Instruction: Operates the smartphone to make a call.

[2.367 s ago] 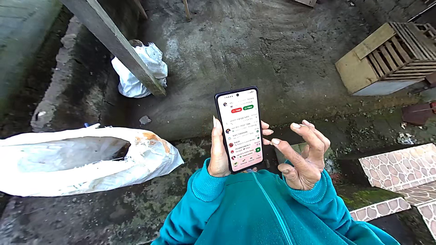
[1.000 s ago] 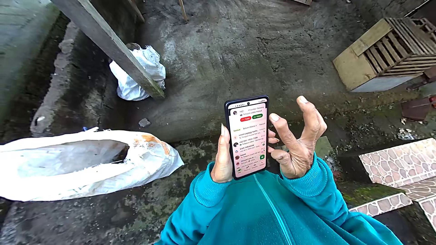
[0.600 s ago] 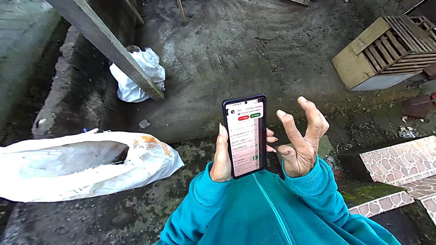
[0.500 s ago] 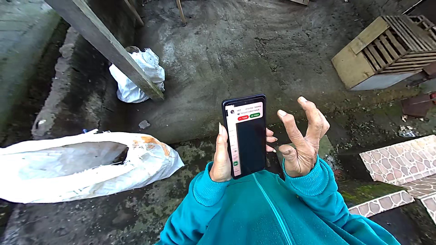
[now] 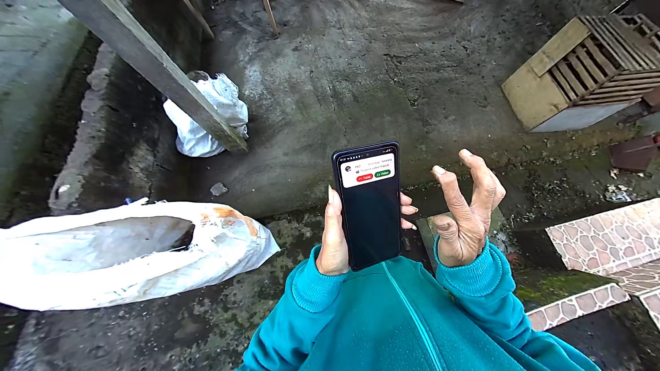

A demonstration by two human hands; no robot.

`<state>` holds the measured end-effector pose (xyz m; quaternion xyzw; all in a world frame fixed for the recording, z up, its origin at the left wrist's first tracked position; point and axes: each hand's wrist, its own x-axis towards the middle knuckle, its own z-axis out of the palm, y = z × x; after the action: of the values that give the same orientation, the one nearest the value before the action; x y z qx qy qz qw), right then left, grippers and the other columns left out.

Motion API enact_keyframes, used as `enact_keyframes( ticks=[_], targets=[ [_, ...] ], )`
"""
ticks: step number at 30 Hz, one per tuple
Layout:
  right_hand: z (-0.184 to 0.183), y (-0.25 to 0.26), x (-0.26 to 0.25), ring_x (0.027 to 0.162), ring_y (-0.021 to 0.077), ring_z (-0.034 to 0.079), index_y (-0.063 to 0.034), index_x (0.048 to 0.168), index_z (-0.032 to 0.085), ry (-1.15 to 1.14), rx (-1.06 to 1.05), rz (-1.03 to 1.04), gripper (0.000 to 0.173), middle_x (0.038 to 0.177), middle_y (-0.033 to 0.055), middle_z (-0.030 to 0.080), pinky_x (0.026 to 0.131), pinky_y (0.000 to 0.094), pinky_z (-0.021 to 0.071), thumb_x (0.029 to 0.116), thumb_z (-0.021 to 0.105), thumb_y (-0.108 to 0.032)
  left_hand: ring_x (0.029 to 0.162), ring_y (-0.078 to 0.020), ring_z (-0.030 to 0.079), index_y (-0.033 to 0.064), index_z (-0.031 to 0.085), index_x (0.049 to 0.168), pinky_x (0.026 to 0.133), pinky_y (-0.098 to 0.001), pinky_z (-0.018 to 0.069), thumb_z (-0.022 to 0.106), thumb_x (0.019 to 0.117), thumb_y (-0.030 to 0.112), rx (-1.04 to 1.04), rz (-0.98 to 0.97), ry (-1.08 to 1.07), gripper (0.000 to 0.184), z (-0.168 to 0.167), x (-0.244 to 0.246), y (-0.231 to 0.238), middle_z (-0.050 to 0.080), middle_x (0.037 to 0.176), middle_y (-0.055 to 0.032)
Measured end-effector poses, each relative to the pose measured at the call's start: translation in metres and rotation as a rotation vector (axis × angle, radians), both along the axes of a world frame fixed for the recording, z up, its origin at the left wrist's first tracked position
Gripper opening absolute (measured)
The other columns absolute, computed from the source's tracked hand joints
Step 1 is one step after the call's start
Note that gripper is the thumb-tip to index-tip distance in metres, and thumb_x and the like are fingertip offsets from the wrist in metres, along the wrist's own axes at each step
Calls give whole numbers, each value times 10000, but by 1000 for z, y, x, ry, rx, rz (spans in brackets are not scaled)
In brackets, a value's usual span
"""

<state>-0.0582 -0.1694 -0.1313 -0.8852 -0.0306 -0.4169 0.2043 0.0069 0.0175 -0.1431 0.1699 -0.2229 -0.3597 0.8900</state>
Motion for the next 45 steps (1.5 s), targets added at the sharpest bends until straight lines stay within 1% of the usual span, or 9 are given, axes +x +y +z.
enact_keyframes(
  ticks=[7,11,23,28,33,42,45],
  targets=[
    [-2,1,2,1489,262,325,-233,1437,599,3,10,1,647,1560,120,445,1218,423,211,1067,239,-623,1172,-344,652,76,573,1373,1002,-473,533,442,912,768,9,2,-10,842,-1,4,1,651,1276,-217],
    [-1,2,3,1498,261,316,-240,1446,591,12,6,4,647,1568,119,437,1227,427,201,1066,236,-626,1177,-364,644,78,572,1379,1002,-498,527,432,919,761,-3,19,5,835,-1,4,2,643,1281,-231],
    [-9,0,5,1468,277,355,-232,1422,615,32,14,-16,658,1537,141,470,1211,424,225,1065,231,-631,1160,-351,657,81,573,1374,991,-481,538,461,898,773,-4,15,10,848,-3,7,3,652,1273,-220],
    [-12,-2,4,1461,302,361,-224,1420,619,47,6,-18,681,1526,156,480,1213,441,221,1064,209,-633,1164,-363,653,75,567,1379,994,-486,535,464,903,766,-15,16,13,845,-3,9,4,647,1277,-234],
    [-12,-2,4,1461,292,362,-219,1415,623,43,14,-10,673,1528,149,479,1211,432,223,1066,218,-629,1157,-366,657,75,568,1378,985,-492,540,469,903,763,-11,31,11,841,-2,9,4,647,1275,-236],
    [-12,-1,5,1453,303,371,-224,1421,620,49,13,0,671,1523,152,488,1209,443,222,1068,212,-624,1158,-364,655,79,559,1384,989,-491,539,469,901,768,-21,23,11,846,-3,9,4,644,1275,-233],
    [-11,1,6,1452,294,372,-216,1413,627,41,22,5,662,1519,158,489,1203,428,233,1071,228,-619,1156,-363,655,74,557,1384,986,-490,540,473,898,769,-16,24,10,852,-3,9,5,642,1275,-232]
  ],
)
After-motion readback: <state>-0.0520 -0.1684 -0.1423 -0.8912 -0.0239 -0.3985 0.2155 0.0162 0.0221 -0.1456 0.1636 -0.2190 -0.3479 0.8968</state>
